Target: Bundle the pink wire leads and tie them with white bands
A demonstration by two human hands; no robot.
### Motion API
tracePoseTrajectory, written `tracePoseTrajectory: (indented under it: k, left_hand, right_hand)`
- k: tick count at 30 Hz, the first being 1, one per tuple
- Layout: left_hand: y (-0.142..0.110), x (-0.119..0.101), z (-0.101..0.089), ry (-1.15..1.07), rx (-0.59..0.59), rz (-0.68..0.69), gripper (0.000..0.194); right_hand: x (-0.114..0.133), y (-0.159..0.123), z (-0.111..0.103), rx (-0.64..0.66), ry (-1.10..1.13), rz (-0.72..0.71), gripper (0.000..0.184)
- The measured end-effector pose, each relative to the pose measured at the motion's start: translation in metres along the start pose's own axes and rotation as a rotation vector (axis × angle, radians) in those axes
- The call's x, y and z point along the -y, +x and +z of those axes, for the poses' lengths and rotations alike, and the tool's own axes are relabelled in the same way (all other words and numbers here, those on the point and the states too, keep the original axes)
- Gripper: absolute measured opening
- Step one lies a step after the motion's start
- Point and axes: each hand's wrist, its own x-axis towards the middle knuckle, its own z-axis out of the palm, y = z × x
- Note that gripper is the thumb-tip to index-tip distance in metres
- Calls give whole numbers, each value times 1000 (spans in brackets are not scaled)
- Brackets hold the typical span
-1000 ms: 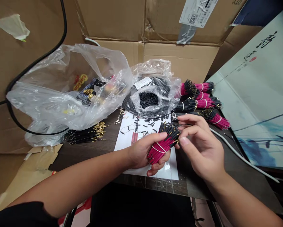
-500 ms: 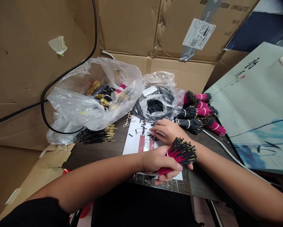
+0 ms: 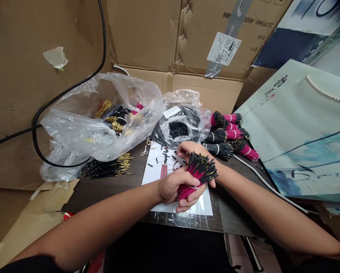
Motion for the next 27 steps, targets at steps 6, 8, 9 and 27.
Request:
tracePoseTrajectory:
  k: [6, 8, 9, 27]
  left_hand:
    - [1, 0, 0, -3, -69, 11, 31]
    - [1, 0, 0, 1, -98, 3, 31]
    - [2, 0, 0, 6, -114, -3, 32]
    - [4, -2, -5, 97, -217, -35, 34]
  right_hand:
    - [25, -55, -43, -551, 204, 123, 14]
    - [36, -69, -47, -646, 297, 99, 14]
    - [40, -74, -46, -670, 333, 56, 15]
    - [39, -78, -26, -633, 432, 48, 16]
